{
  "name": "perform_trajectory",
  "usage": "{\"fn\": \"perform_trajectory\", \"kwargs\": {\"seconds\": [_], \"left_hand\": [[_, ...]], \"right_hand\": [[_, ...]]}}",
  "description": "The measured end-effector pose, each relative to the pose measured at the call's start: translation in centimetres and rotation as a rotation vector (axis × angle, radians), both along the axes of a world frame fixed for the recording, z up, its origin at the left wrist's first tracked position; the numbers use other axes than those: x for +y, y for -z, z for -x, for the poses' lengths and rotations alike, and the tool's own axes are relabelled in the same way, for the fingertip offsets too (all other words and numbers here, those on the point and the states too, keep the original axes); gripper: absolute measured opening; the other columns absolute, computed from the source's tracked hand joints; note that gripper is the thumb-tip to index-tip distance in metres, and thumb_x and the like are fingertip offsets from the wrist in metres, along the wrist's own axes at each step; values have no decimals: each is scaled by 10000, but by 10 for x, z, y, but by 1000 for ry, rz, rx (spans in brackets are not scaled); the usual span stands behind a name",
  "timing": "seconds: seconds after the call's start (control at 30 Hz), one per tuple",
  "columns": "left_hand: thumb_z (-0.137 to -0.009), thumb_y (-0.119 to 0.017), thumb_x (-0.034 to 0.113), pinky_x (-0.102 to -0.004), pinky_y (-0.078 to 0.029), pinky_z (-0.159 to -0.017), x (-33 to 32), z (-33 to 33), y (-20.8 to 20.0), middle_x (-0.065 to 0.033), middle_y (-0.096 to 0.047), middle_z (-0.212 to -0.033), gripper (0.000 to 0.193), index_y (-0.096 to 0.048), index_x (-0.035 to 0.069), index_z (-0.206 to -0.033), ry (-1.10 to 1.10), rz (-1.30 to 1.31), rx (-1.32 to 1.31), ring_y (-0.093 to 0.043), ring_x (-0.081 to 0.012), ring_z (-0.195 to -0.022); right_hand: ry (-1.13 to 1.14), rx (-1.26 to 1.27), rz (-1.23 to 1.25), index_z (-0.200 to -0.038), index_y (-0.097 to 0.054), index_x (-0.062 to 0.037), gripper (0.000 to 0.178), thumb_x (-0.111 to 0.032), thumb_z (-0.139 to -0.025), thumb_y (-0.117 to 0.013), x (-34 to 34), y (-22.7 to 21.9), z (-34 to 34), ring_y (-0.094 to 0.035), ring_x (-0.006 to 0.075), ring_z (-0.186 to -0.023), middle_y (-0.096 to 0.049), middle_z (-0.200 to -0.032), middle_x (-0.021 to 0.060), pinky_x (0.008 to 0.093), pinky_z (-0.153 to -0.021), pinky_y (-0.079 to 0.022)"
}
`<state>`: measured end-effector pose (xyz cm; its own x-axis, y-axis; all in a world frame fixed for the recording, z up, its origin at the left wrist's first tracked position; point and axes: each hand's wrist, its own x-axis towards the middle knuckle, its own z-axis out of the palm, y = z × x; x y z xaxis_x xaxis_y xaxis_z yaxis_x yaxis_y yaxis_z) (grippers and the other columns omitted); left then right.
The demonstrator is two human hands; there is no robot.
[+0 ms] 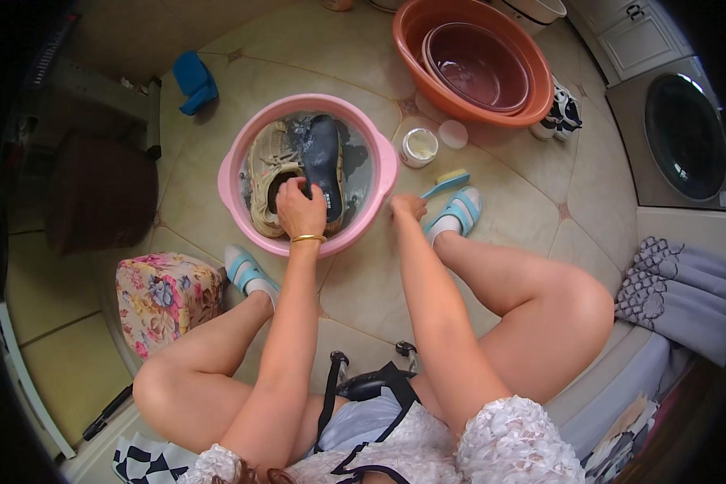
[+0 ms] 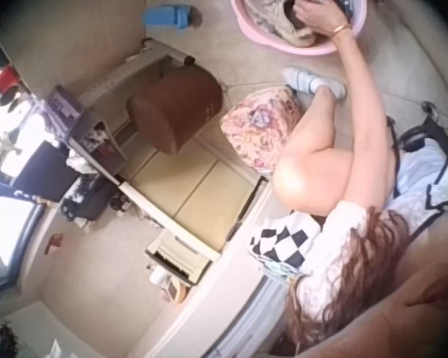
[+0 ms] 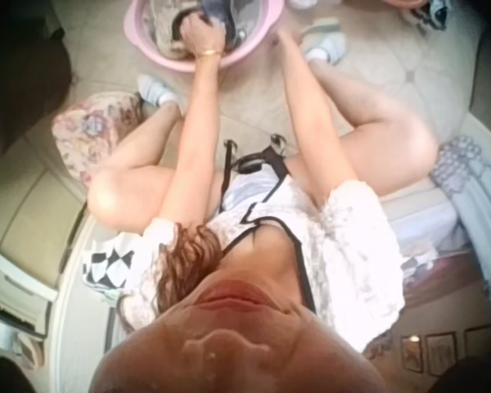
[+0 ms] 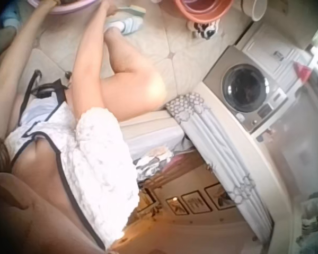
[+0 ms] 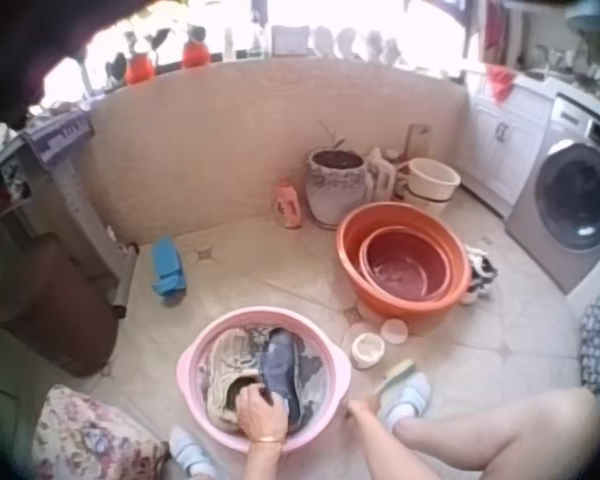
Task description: The person rinses a pink cloth under running water, then sits on the floor and scrubs a pair of sneakers in a pink basin using a brush. The person repeatedly scrubs the soles and uppers of the shoes.
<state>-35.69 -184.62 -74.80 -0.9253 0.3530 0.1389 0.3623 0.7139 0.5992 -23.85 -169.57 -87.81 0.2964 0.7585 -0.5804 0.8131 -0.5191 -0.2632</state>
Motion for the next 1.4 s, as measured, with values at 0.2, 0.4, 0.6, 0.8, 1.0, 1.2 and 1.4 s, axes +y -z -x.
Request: {"fn": "perform_trajectory", "kwargs": {"seconds": [0.2,0.4,0.6,0.8,1.0,1.2,1.4], "left_hand": [[-644,-806,433,-412,-486,-854,11,20,19,-192,-678,-996,580,-668,12,-1018,-25,273,-410,-629,-338,-962],[-676,-779,157,-321,-526,-688,-1,41,45,-117,-696,-853,340,-686,-22,-950,10,-374,-854,-669,-212,-746],[-885,-521,58,-503,-567,-845,-26,49,41,-228,-561,-1197,432,-402,-86,-1275,124,-1162,-1494,-601,-441,-1045],[-963,-431,464,-460,-541,-846,-17,40,42,-214,-622,-1127,565,-500,-19,-1248,264,-1399,-1724,-649,-317,-967],[-907,-326,677,-413,-532,-758,-33,27,64,-156,-595,-1226,790,-452,22,-1331,186,-1436,-1796,-631,-281,-828],[-929,-346,626,-392,-534,-778,-35,16,73,-191,-583,-1240,737,-412,37,-1367,153,-1522,-1704,-636,-292,-867],[-926,-368,620,-374,-544,-712,-53,16,92,-202,-592,-1219,748,-428,1,-1342,222,-1666,-1830,-645,-285,-802]], "right_hand": [[262,109,-145,-1158,-431,42,474,-128,-770,-643,6,23,2,-618,394,-1014,-587,-1126,268,462,-918,-491],[273,418,-68,-1126,-389,46,352,-54,-818,-528,16,1,-11,-672,366,-794,-615,-1011,258,407,-671,-557],[612,866,-184,-1173,-485,26,306,-39,-888,-395,-24,-75,-36,-672,242,-745,-617,-907,238,373,-624,-528],[-582,667,-747,-1394,-457,-144,459,-176,-937,-497,-97,-162,-22,-663,269,-817,-662,-908,175,388,-698,-502],[-1088,254,-289,-1275,-585,-212,354,-205,-933,-497,-165,-233,-7,-637,381,-775,-662,-911,195,473,-669,-500],[-1053,241,-487,-1215,-613,-167,318,-210,-929,-482,-146,-183,55,-643,404,-743,-663,-801,211,505,-635,-491],[-1174,86,-275,-1280,-572,-181,370,-202,-919,-491,-190,-202,16,-649,404,-718,-667,-801,207,522,-598,-487]]}}
